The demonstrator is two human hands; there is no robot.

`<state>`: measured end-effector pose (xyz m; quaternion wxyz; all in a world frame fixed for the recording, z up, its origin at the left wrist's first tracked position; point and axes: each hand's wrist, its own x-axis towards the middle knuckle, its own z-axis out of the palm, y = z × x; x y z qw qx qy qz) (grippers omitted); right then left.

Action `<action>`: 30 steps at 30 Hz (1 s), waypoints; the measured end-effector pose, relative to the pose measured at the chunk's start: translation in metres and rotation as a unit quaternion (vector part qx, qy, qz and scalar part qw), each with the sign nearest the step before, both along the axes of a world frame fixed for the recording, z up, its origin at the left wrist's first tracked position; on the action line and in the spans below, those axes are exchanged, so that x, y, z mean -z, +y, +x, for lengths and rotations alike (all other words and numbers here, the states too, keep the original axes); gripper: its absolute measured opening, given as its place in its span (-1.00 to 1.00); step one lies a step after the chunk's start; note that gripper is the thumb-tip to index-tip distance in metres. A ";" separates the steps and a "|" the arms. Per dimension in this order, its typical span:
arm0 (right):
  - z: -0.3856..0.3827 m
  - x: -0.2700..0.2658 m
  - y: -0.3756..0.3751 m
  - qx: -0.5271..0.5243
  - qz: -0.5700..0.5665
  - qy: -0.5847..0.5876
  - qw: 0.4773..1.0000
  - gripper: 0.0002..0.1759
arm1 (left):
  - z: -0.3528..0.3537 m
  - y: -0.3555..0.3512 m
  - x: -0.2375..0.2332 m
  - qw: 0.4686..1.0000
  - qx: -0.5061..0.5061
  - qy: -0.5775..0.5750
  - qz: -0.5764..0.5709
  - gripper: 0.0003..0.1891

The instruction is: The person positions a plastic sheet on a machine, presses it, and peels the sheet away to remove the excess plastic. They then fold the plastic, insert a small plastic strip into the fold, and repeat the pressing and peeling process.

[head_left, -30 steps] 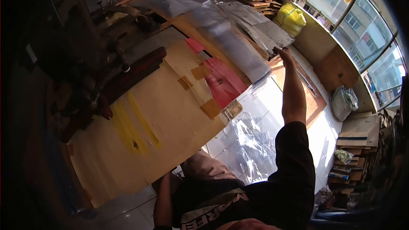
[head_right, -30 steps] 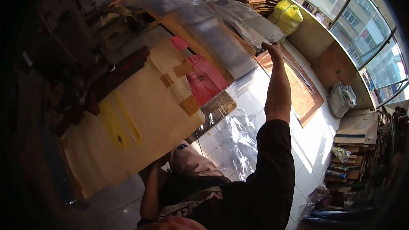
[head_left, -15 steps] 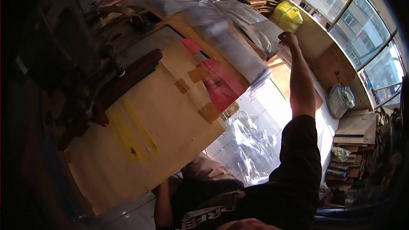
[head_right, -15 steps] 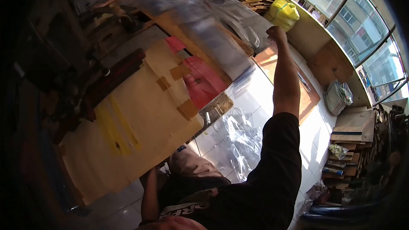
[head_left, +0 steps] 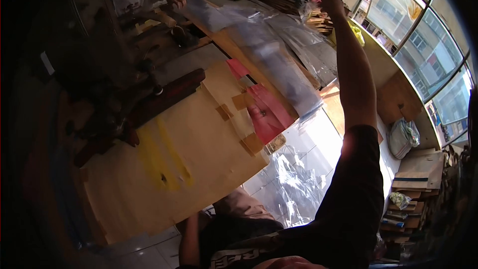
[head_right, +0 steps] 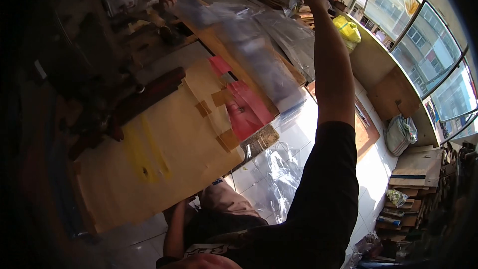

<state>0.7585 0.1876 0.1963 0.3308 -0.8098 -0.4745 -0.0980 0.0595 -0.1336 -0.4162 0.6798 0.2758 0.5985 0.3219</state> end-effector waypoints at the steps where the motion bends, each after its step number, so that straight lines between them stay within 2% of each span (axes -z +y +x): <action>1: 0.004 -0.007 0.008 -0.021 0.062 0.013 0.998 -0.59 | 0.000 0.001 0.000 1.000 0.000 0.001 0.002 -0.69; 2: 0.010 -0.013 0.014 -0.042 0.122 0.028 0.991 -0.59 | 0.000 -0.001 -0.001 1.000 0.000 0.002 0.002 -0.69; 4: 0.043 -0.032 0.041 -0.026 0.082 -0.115 0.990 -0.59 | -0.001 -0.001 0.000 1.000 0.000 0.003 0.001 -0.69; 5: 0.000 -0.041 0.014 -0.056 0.203 0.157 0.965 -0.61 | 0.000 -0.002 0.001 1.000 0.002 0.003 0.002 -0.69; 6: -0.039 -0.054 -0.011 -0.051 0.279 0.147 0.948 -0.72 | 0.000 -0.002 0.002 1.000 0.003 0.002 0.002 -0.69; 8: -0.056 -0.067 -0.028 -0.202 0.364 0.302 0.858 -0.69 | 0.000 -0.002 0.003 1.000 0.005 0.002 -0.001 -0.69; 9: -0.047 -0.079 -0.026 -0.227 0.377 0.329 0.835 -0.66 | 0.000 -0.002 0.004 1.000 0.008 0.002 0.000 -0.69; 10: -0.036 -0.089 -0.030 -0.271 0.365 0.306 0.836 -0.55 | -0.001 -0.002 0.006 1.000 0.009 0.002 0.000 -0.69; 12: -0.041 -0.103 -0.055 -0.282 0.371 0.271 0.842 -0.36 | 0.000 0.000 0.008 1.000 0.015 0.002 0.003 -0.69; 14: -0.050 -0.122 -0.084 -0.322 0.405 0.244 0.820 -0.54 | 0.000 0.002 0.010 1.000 0.019 0.003 0.006 -0.69; 15: -0.064 -0.135 -0.098 -0.290 0.411 0.246 0.828 -0.58 | 0.000 0.003 0.011 1.000 0.021 0.003 0.009 -0.69; 19: -0.058 -0.168 -0.135 -0.368 0.410 0.234 0.801 -0.57 | 0.000 0.008 0.014 0.999 0.034 0.004 0.022 -0.69; 20: -0.075 -0.176 -0.147 -0.337 0.424 0.241 0.805 -0.57 | 0.000 0.008 0.016 0.999 0.038 0.004 0.029 -0.69; 22: -0.079 -0.188 -0.162 -0.382 0.425 0.241 0.785 -0.60 | 0.001 0.010 0.019 0.998 0.046 0.004 0.041 -0.69; 23: -0.085 -0.196 -0.168 -0.360 0.434 0.264 0.783 -0.62 | 0.002 0.011 0.020 0.998 0.050 0.004 0.046 -0.69; 28: -0.098 -0.212 -0.190 -0.380 0.441 0.252 0.773 -0.61 | -0.002 0.015 0.040 0.993 0.076 0.002 0.089 -0.69; 30: -0.095 -0.216 -0.200 -0.463 0.423 0.257 0.735 -0.59 | -0.007 0.014 0.064 0.987 0.098 0.002 0.129 -0.69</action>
